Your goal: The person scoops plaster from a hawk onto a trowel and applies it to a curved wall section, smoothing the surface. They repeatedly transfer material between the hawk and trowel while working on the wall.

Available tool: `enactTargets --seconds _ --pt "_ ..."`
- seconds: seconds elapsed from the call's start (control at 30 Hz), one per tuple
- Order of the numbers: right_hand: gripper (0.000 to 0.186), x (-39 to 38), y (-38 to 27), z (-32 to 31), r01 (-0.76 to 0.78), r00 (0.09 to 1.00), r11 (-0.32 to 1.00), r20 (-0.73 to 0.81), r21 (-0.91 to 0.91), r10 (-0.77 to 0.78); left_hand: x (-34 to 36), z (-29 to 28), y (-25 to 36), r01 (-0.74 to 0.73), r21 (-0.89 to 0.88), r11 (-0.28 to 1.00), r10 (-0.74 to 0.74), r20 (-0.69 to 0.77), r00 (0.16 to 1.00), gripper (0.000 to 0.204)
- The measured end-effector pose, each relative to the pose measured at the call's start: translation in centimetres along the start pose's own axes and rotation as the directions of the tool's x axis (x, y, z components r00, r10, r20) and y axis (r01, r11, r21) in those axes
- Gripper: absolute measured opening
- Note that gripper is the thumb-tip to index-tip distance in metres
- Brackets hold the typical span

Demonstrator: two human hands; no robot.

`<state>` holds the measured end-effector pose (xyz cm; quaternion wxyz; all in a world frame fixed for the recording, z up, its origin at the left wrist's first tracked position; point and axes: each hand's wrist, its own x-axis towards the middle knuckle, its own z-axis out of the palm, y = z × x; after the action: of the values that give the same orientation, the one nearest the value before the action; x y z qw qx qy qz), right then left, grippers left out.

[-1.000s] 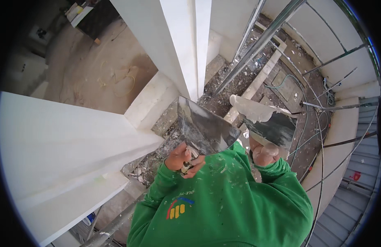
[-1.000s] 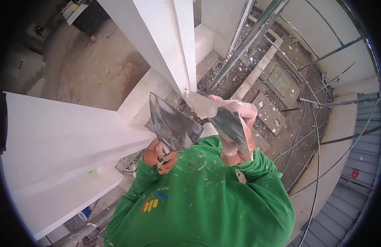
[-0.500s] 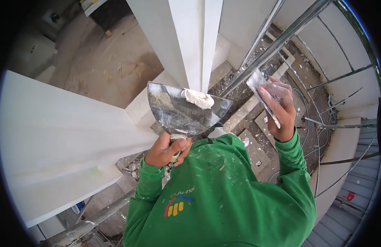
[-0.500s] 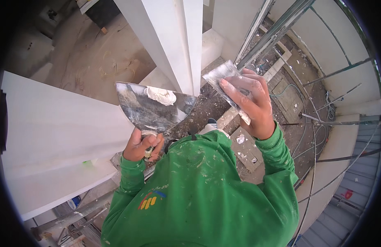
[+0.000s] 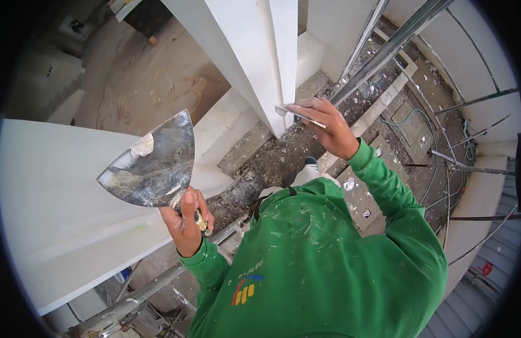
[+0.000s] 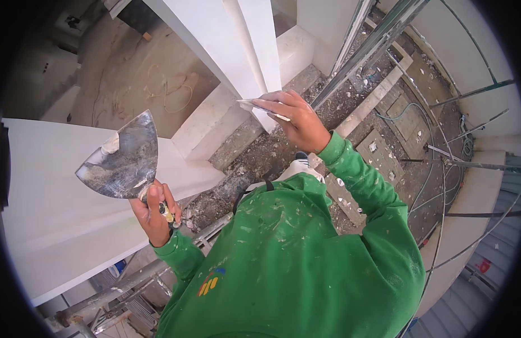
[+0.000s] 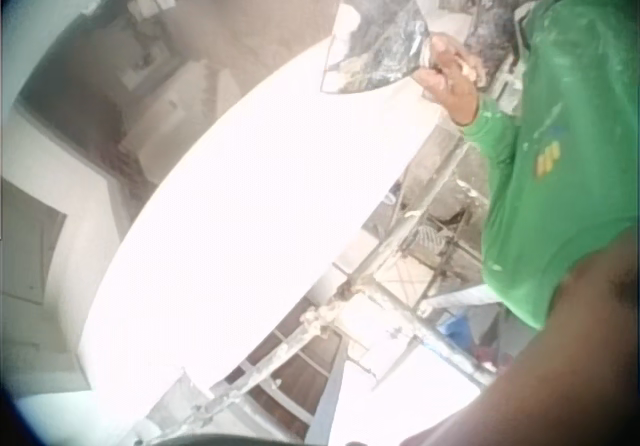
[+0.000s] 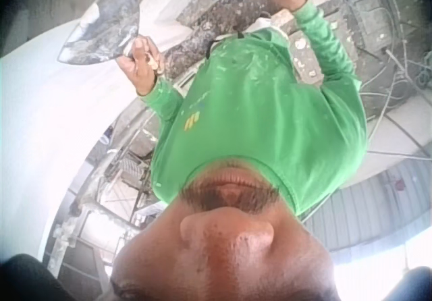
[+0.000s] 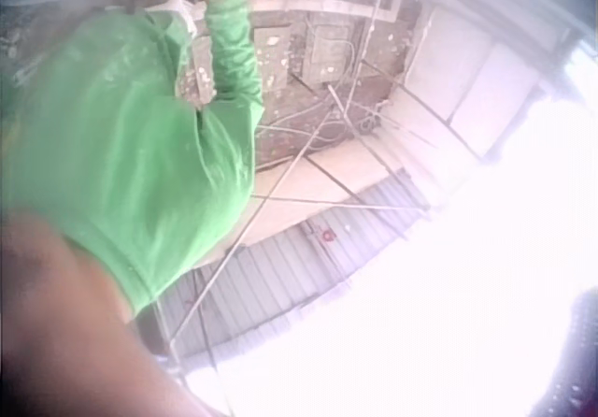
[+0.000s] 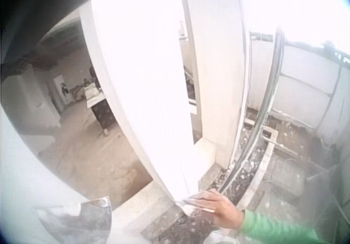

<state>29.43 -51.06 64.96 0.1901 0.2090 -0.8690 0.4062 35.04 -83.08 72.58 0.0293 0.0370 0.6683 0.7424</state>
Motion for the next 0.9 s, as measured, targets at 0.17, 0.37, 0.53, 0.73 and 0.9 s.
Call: enactTargets --seconds 0.17,0.37,0.53,0.73,0.9 --pt "0.032 -1.2 11.9 14.0 -0.293 0.798 0.77 -0.299 0.567 0.523 -1.4 -0.8 -4.1 0.292 -0.004 0.956 -0.291 -0.121 0.949 0.02" --pt "0.031 2.2 15.1 21.3 -0.265 0.606 0.87 -0.63 0.415 0.486 -4.0 -1.6 -5.8 0.449 -0.007 0.893 -0.445 -0.145 0.884 0.019" --pt "0.035 3.9 15.8 22.9 -0.311 0.524 0.895 -0.728 0.319 0.441 -5.0 -4.7 -7.5 0.509 0.05 0.859 -0.499 -0.139 0.855 0.02" --pt "0.044 5.6 16.5 24.1 -0.308 0.466 0.906 -0.784 0.29 0.41 -5.6 -6.5 -8.3 0.541 0.052 0.84 -0.532 -0.126 0.838 0.019" --pt "0.048 6.5 15.7 25.0 -0.363 0.457 0.903 -0.801 0.229 0.387 -5.8 -6.5 -8.2 0.555 0.041 0.831 -0.544 -0.156 0.825 0.019"
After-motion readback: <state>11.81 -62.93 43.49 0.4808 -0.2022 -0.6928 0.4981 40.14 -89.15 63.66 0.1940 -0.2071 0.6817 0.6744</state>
